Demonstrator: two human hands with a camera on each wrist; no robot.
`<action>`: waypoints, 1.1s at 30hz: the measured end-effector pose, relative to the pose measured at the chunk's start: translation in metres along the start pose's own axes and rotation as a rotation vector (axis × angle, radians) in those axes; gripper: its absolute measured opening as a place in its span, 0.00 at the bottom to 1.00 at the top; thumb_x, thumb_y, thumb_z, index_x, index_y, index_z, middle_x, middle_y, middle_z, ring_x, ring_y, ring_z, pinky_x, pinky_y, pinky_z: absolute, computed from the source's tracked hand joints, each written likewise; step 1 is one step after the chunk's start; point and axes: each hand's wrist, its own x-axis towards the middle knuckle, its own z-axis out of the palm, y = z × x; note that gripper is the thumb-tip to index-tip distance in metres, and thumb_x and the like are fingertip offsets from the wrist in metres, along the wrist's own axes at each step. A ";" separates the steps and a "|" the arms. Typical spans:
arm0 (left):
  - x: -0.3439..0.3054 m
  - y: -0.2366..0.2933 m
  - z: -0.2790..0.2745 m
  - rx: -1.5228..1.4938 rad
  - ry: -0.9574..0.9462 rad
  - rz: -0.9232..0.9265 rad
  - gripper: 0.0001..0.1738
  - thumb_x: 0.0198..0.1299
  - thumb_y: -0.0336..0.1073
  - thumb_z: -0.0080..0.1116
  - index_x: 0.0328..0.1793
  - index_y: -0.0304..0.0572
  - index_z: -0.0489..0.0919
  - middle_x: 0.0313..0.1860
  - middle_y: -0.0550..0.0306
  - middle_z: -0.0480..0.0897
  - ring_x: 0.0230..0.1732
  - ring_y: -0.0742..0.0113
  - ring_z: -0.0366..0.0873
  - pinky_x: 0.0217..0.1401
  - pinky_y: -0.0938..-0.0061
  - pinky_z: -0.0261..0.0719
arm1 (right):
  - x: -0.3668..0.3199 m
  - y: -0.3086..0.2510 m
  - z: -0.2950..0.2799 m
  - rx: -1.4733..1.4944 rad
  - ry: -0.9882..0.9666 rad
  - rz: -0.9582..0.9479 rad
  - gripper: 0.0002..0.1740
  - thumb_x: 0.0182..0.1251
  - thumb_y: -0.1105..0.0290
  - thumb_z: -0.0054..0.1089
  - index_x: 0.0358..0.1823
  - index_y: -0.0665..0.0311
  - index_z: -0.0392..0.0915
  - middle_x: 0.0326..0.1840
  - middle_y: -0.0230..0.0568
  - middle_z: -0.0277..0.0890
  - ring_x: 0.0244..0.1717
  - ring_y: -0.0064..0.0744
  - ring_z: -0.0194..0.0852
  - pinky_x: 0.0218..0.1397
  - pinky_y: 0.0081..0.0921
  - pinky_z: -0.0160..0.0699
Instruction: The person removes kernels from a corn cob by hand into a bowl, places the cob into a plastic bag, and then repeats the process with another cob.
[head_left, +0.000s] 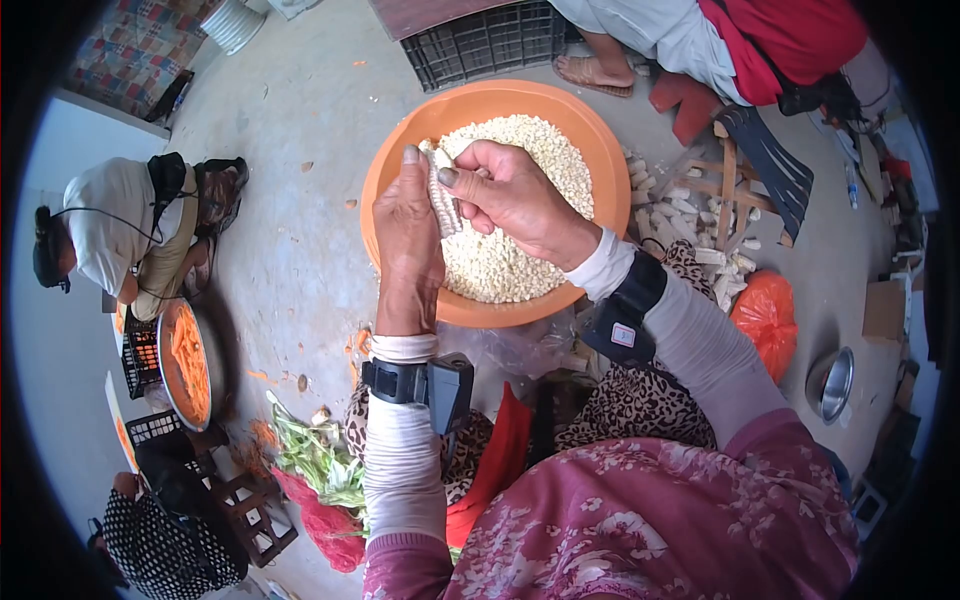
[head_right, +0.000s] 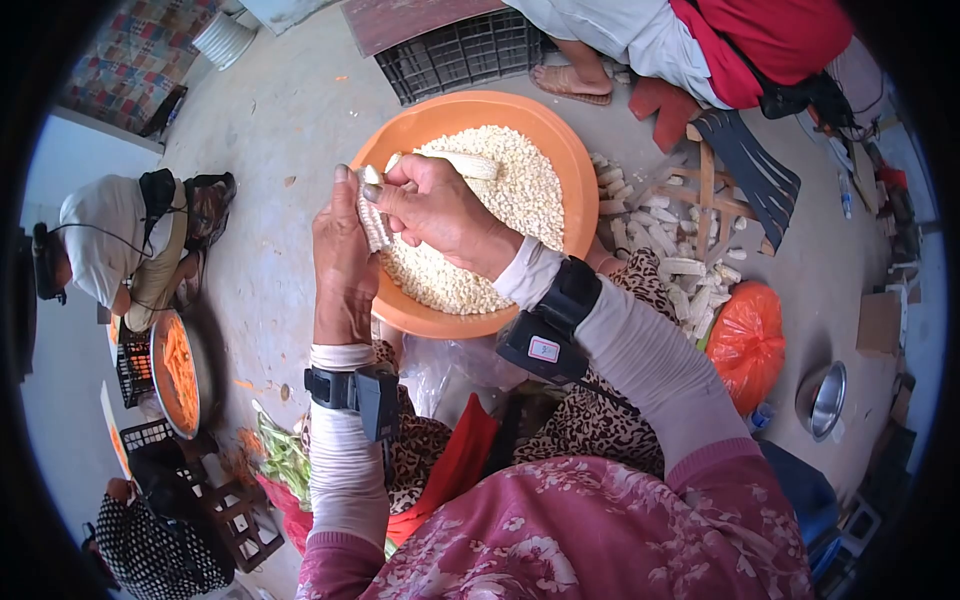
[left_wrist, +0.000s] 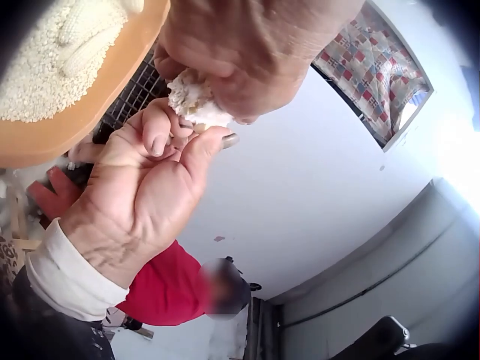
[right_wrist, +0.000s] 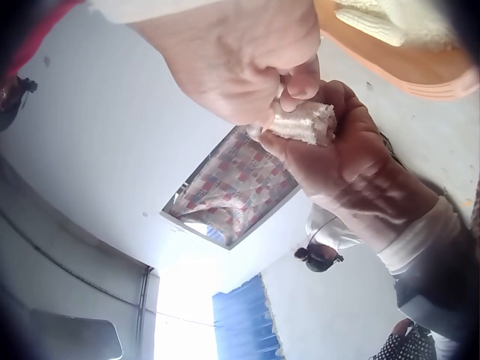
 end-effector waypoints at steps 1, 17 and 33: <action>0.001 0.000 0.000 -0.031 0.018 -0.004 0.28 0.68 0.55 0.42 0.44 0.32 0.76 0.31 0.55 0.79 0.29 0.71 0.76 0.29 0.76 0.75 | 0.000 0.000 0.000 -0.018 -0.003 -0.009 0.13 0.67 0.67 0.54 0.42 0.72 0.69 0.26 0.34 0.68 0.21 0.14 0.62 0.20 0.12 0.63; -0.008 0.000 0.010 0.070 -0.040 0.081 0.25 0.68 0.52 0.44 0.44 0.35 0.77 0.31 0.60 0.79 0.30 0.77 0.74 0.32 0.81 0.73 | -0.002 -0.008 0.003 0.061 0.092 0.029 0.23 0.65 0.48 0.54 0.35 0.64 0.69 0.24 0.27 0.60 0.20 0.12 0.57 0.16 0.10 0.55; -0.009 -0.001 0.014 -0.022 -0.020 0.050 0.26 0.70 0.52 0.39 0.45 0.33 0.74 0.30 0.56 0.78 0.27 0.72 0.76 0.30 0.78 0.76 | -0.001 0.006 0.011 0.163 0.218 -0.123 0.18 0.74 0.59 0.40 0.31 0.65 0.69 0.20 0.28 0.64 0.18 0.14 0.59 0.19 0.15 0.61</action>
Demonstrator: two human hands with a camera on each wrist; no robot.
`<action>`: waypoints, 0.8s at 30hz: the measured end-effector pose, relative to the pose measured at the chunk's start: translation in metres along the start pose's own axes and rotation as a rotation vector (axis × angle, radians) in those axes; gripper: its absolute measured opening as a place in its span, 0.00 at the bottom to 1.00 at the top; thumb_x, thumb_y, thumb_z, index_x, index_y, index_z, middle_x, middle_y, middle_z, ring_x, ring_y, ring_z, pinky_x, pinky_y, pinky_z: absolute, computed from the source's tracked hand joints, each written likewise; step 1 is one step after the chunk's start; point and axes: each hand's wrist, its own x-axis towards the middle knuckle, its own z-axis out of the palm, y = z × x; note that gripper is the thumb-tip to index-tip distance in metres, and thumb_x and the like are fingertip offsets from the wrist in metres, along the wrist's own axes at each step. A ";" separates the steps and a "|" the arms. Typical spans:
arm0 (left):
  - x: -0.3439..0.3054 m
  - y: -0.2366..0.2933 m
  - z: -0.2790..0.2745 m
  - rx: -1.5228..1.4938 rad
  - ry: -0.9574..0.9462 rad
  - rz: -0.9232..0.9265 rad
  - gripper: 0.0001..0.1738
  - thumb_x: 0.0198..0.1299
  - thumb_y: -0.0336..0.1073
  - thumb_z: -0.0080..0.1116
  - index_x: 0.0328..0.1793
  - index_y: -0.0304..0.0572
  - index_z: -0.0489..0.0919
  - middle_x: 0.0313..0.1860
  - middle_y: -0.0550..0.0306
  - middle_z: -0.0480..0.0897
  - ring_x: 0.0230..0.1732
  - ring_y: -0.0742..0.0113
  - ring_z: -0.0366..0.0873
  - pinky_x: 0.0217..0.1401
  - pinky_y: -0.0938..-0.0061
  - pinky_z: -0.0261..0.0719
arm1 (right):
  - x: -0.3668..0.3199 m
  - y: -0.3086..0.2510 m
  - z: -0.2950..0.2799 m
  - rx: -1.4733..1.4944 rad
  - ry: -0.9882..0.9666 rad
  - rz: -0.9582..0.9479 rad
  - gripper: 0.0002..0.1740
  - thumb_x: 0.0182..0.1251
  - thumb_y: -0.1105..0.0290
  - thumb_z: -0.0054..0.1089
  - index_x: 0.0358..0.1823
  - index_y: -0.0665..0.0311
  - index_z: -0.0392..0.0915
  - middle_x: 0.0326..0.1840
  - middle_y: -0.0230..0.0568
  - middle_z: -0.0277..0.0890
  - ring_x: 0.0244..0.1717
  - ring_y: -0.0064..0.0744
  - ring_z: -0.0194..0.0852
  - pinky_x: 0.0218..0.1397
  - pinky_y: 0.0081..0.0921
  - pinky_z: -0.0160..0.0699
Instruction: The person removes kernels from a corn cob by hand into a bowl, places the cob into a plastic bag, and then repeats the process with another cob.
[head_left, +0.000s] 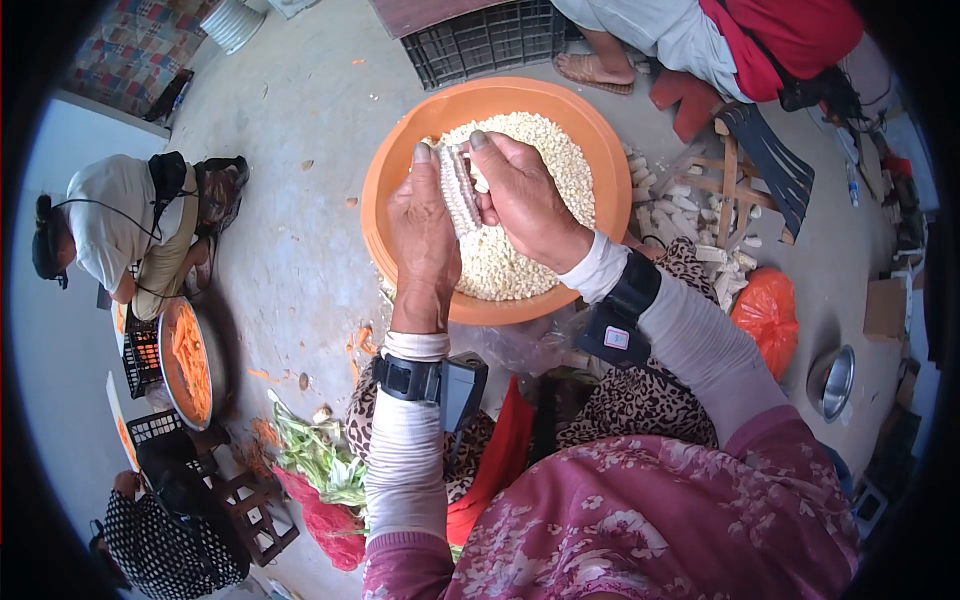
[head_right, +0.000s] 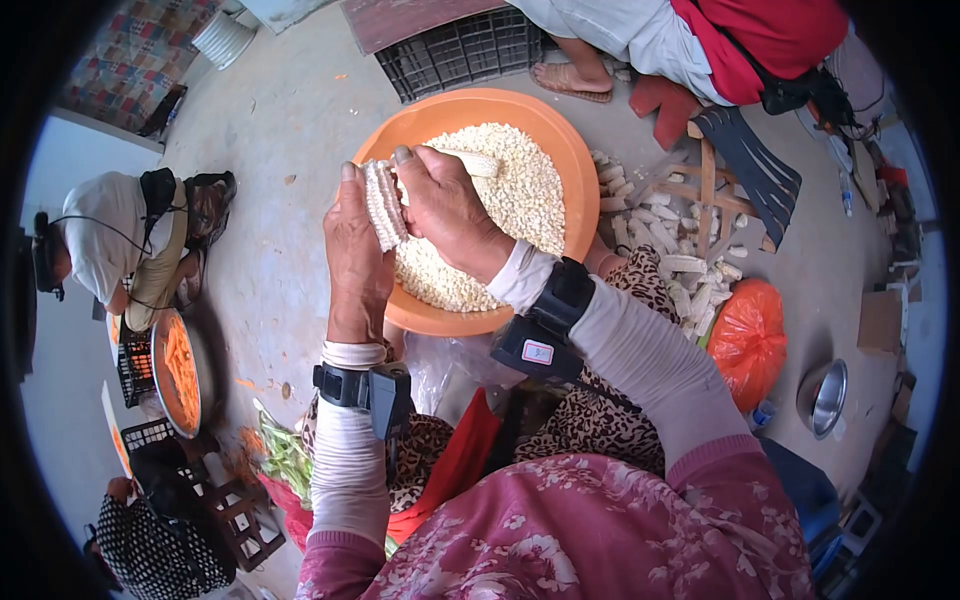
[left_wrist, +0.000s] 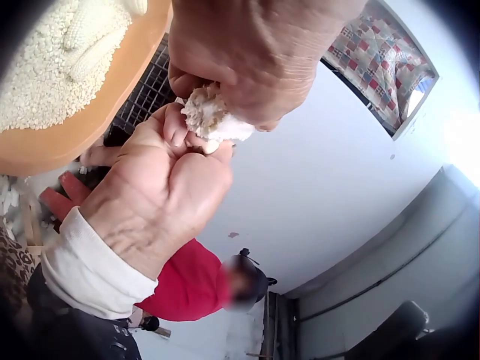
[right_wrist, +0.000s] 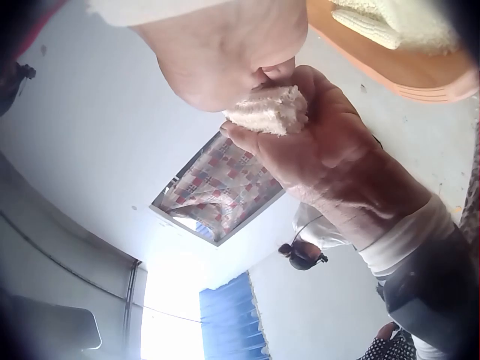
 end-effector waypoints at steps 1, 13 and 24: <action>-0.001 0.002 0.001 -0.059 -0.032 -0.045 0.26 0.70 0.53 0.38 0.45 0.33 0.75 0.30 0.56 0.79 0.26 0.72 0.76 0.28 0.77 0.76 | -0.001 -0.003 -0.001 0.058 -0.022 0.055 0.18 0.73 0.57 0.41 0.31 0.64 0.68 0.20 0.28 0.64 0.17 0.13 0.58 0.17 0.15 0.59; 0.001 -0.004 0.002 -0.096 -0.073 -0.067 0.28 0.69 0.55 0.39 0.41 0.33 0.76 0.30 0.56 0.79 0.30 0.71 0.77 0.32 0.76 0.77 | 0.008 -0.004 -0.008 0.161 0.009 0.135 0.09 0.67 0.68 0.50 0.29 0.65 0.68 0.22 0.29 0.65 0.16 0.12 0.57 0.14 0.12 0.54; -0.002 0.004 0.006 -0.262 0.071 -0.174 0.22 0.69 0.49 0.40 0.48 0.35 0.73 0.34 0.57 0.78 0.33 0.71 0.76 0.36 0.74 0.75 | 0.028 -0.018 -0.037 -0.529 0.000 0.010 0.12 0.61 0.72 0.53 0.42 0.74 0.75 0.37 0.42 0.75 0.40 0.25 0.72 0.44 0.20 0.70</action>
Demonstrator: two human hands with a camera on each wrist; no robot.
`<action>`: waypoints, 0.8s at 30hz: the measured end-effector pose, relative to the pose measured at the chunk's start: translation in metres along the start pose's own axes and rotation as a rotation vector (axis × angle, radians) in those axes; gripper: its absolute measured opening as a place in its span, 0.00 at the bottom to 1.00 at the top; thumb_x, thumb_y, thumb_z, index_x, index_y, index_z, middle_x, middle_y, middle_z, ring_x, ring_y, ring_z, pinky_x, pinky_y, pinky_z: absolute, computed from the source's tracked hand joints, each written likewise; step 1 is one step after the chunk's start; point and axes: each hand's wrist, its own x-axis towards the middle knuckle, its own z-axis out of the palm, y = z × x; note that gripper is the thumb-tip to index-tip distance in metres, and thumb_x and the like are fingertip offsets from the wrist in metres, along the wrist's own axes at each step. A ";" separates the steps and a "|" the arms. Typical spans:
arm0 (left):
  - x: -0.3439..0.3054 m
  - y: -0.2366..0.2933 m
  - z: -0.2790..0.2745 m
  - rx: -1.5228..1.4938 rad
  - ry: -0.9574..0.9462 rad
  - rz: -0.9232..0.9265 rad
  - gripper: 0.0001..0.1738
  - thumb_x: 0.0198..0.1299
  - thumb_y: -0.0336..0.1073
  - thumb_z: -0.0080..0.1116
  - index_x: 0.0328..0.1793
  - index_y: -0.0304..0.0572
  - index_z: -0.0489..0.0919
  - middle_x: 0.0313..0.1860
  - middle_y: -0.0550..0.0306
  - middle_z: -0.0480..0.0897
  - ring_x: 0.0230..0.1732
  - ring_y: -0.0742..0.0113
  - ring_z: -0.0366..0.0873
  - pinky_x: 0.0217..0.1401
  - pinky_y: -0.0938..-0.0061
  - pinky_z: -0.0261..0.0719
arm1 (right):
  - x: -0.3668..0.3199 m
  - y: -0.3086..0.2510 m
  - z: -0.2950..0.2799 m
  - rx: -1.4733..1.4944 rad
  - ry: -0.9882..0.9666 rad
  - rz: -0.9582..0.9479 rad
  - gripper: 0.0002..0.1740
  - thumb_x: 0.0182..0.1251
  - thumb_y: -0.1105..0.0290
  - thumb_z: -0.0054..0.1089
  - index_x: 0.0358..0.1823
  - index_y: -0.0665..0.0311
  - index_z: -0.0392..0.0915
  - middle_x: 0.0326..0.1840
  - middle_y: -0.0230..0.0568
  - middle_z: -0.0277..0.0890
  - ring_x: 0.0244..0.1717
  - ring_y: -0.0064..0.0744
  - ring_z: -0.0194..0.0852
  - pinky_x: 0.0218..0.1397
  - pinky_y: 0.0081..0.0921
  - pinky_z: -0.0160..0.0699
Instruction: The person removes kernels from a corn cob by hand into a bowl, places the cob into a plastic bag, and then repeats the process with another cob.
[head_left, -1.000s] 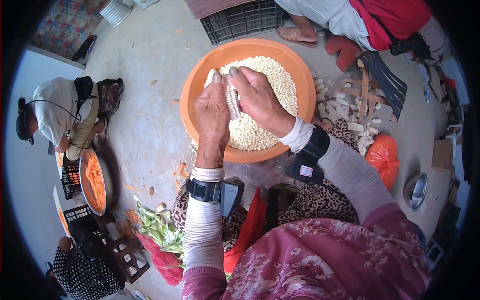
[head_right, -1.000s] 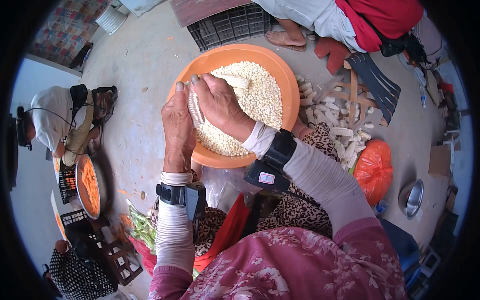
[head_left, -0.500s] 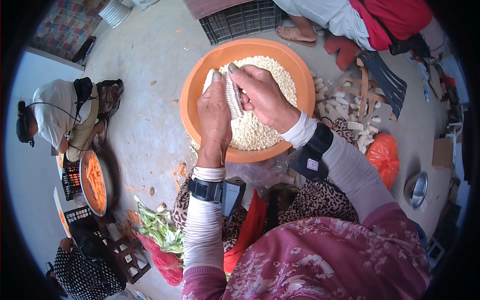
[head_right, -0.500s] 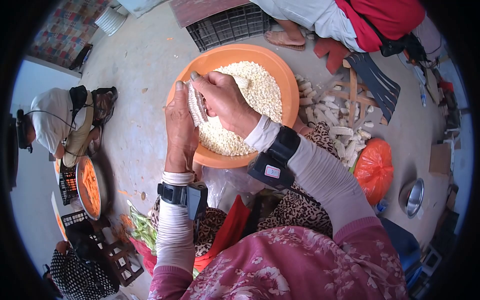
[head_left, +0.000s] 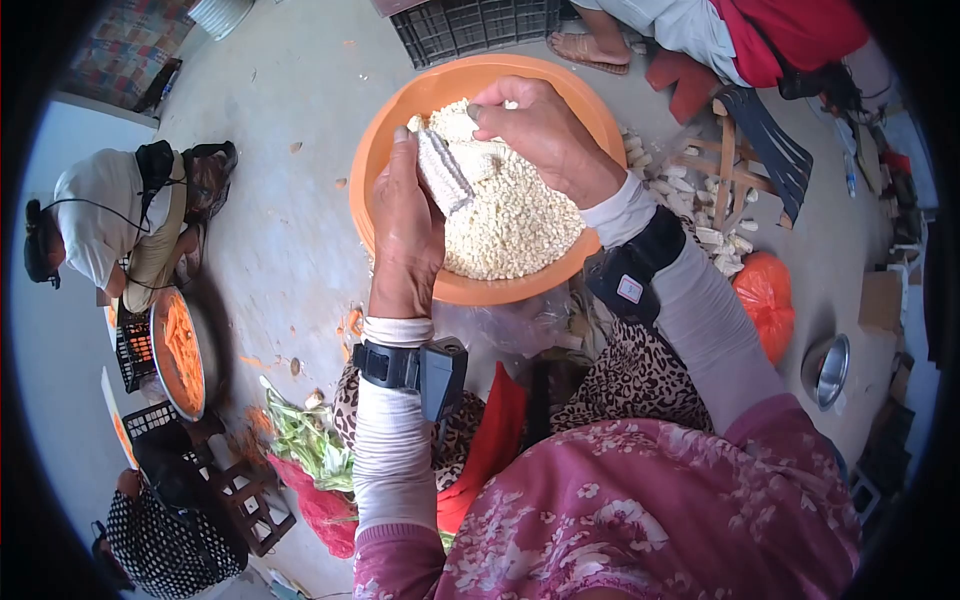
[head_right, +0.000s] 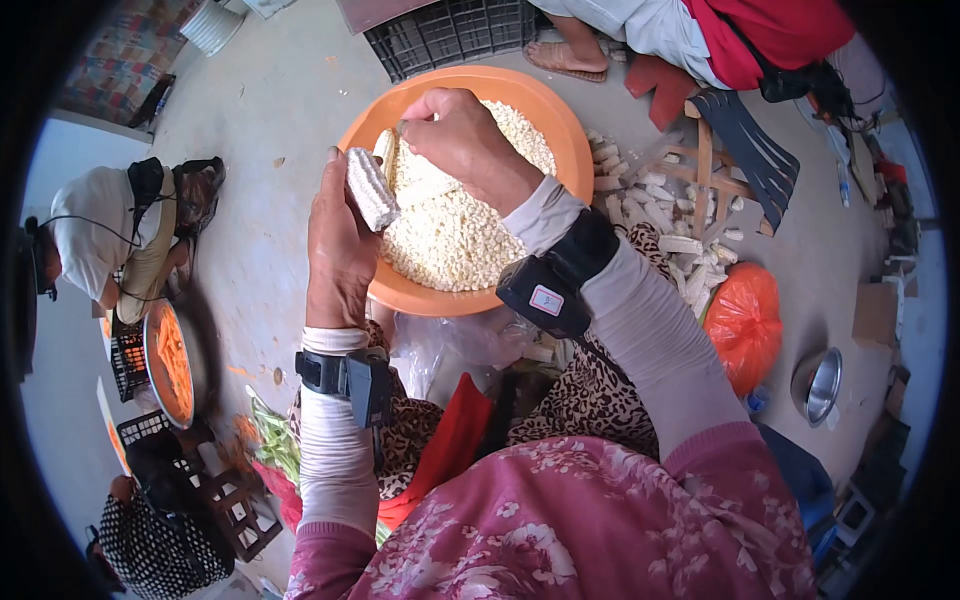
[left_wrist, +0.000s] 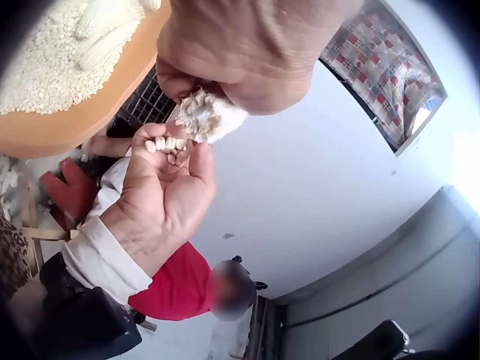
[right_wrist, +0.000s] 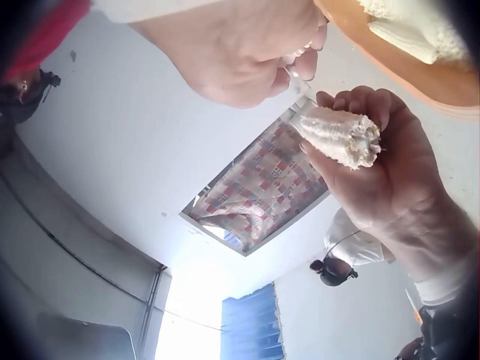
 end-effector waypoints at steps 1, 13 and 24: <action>-0.001 0.001 0.002 0.016 0.009 0.020 0.21 0.69 0.48 0.41 0.48 0.35 0.73 0.33 0.58 0.78 0.33 0.71 0.76 0.35 0.75 0.74 | 0.002 0.001 -0.003 -0.001 0.001 0.007 0.12 0.61 0.72 0.53 0.42 0.74 0.75 0.37 0.42 0.75 0.40 0.25 0.72 0.44 0.20 0.70; 0.007 -0.001 -0.021 0.112 -0.014 -0.021 0.15 0.67 0.43 0.48 0.38 0.38 0.76 0.26 0.62 0.77 0.24 0.77 0.73 0.25 0.84 0.75 | -0.015 -0.015 -0.008 -0.113 -0.371 0.021 0.22 0.65 0.58 0.54 0.54 0.67 0.71 0.46 0.33 0.74 0.45 0.19 0.71 0.42 0.18 0.71; 0.005 -0.004 -0.022 0.344 -0.011 -0.048 0.13 0.64 0.41 0.53 0.46 0.39 0.74 0.33 0.61 0.77 0.34 0.72 0.75 0.35 0.78 0.74 | -0.016 -0.001 -0.013 -0.199 -0.559 0.010 0.22 0.60 0.79 0.54 0.56 0.77 0.65 0.47 0.45 0.74 0.49 0.26 0.73 0.52 0.21 0.72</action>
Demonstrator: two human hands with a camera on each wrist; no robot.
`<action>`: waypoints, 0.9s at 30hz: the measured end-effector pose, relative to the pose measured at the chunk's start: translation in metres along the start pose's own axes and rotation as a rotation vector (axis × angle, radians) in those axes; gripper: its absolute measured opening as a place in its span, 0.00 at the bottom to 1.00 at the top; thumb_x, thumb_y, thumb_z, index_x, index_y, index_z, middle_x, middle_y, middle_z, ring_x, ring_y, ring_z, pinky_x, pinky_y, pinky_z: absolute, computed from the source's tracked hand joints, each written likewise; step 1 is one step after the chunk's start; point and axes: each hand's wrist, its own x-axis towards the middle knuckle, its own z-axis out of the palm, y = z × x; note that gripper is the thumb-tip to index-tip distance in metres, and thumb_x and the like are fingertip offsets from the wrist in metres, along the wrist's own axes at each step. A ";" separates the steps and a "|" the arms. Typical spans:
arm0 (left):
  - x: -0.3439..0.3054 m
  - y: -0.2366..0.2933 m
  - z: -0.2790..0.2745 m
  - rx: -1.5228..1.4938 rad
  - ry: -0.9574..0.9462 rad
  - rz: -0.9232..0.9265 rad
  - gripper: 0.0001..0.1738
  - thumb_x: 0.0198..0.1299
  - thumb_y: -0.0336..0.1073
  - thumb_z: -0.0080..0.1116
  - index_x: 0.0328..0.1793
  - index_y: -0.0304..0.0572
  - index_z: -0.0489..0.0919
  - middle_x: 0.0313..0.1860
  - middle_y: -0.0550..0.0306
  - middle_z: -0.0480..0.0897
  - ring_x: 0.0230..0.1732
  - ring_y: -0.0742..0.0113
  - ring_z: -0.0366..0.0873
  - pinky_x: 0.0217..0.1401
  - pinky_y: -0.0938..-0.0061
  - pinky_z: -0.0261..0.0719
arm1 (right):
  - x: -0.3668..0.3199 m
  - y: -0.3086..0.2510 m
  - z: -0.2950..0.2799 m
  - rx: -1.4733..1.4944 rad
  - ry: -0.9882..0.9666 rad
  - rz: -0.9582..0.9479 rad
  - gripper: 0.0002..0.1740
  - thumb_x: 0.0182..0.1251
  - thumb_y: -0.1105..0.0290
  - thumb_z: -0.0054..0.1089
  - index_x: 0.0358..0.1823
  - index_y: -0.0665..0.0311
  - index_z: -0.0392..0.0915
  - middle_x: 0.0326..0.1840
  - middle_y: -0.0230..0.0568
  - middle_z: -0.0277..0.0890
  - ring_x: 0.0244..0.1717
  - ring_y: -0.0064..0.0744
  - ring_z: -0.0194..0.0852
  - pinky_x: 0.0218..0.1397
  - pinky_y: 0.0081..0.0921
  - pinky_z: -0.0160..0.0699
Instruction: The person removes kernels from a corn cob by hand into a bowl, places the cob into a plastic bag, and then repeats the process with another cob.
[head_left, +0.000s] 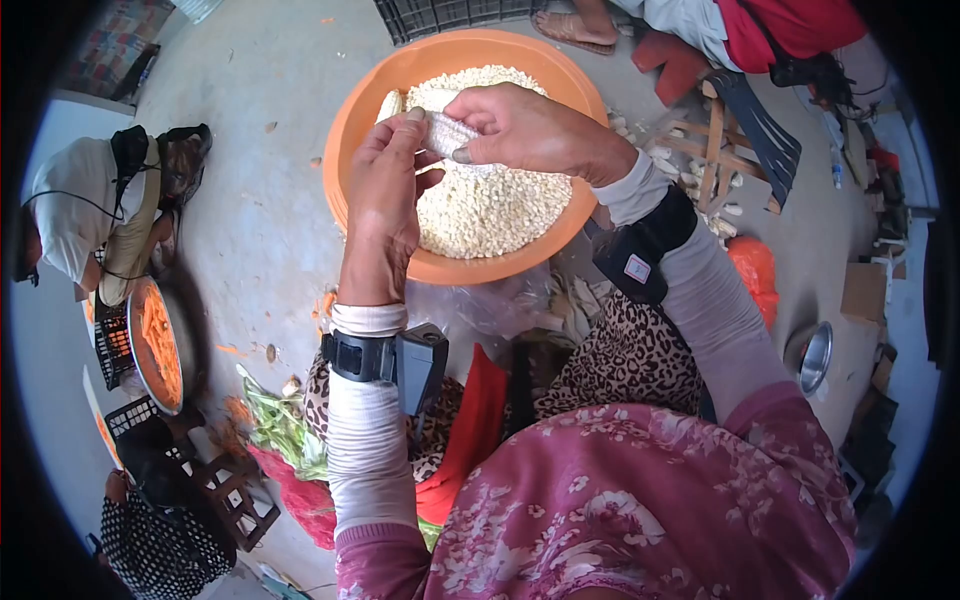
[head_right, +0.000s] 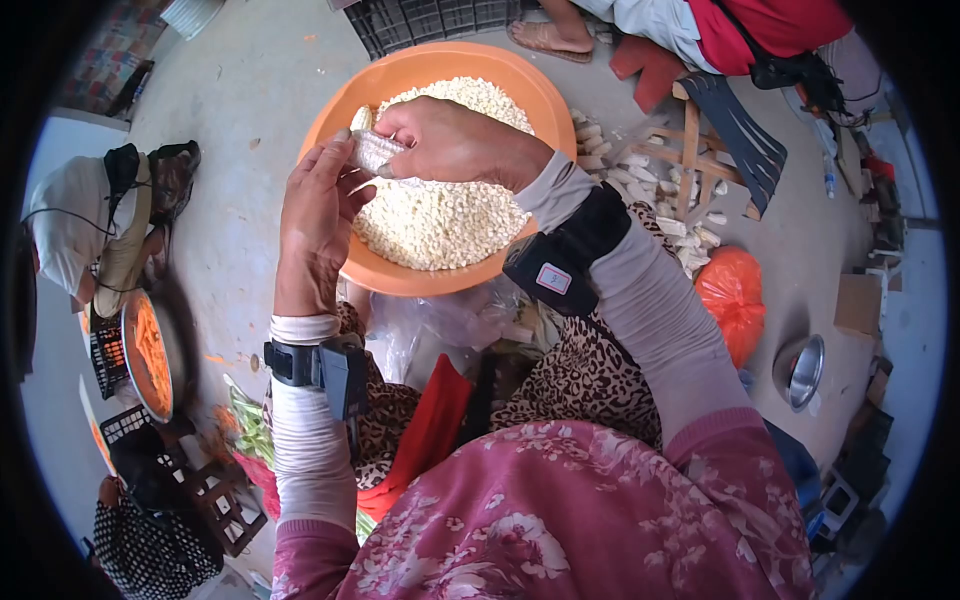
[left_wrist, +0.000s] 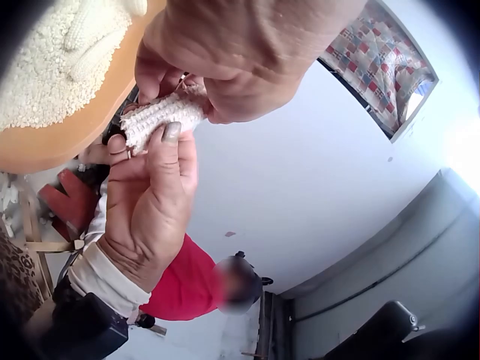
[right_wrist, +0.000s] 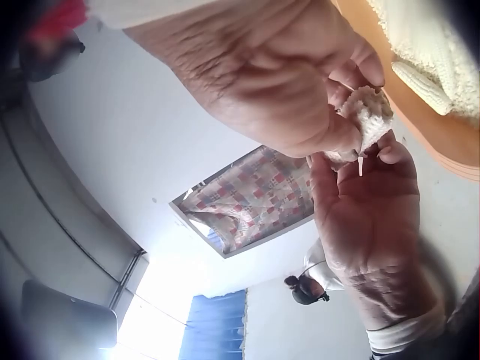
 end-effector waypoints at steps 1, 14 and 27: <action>-0.001 0.000 0.000 -0.003 0.001 -0.002 0.13 0.64 0.41 0.53 0.46 0.39 0.74 0.33 0.61 0.77 0.34 0.72 0.75 0.35 0.78 0.74 | -0.002 0.001 -0.001 -0.051 0.019 0.029 0.21 0.59 0.79 0.54 0.55 0.76 0.66 0.47 0.44 0.75 0.48 0.26 0.73 0.52 0.21 0.72; -0.010 0.031 -0.050 -0.227 0.108 0.166 0.14 0.65 0.36 0.47 0.46 0.31 0.75 0.38 0.53 0.78 0.42 0.66 0.76 0.42 0.74 0.73 | -0.032 0.074 0.063 -0.778 -0.718 0.271 0.15 0.51 0.67 0.62 0.40 0.66 0.77 0.32 0.52 0.77 0.37 0.49 0.76 0.40 0.39 0.71; -0.034 0.039 -0.042 0.549 0.208 0.498 0.15 0.61 0.38 0.53 0.26 0.34 0.76 0.24 0.48 0.78 0.28 0.63 0.77 0.31 0.71 0.73 | 0.040 0.158 0.011 -0.906 -0.146 0.302 0.19 0.52 0.63 0.59 0.40 0.71 0.76 0.40 0.59 0.77 0.47 0.55 0.75 0.50 0.40 0.74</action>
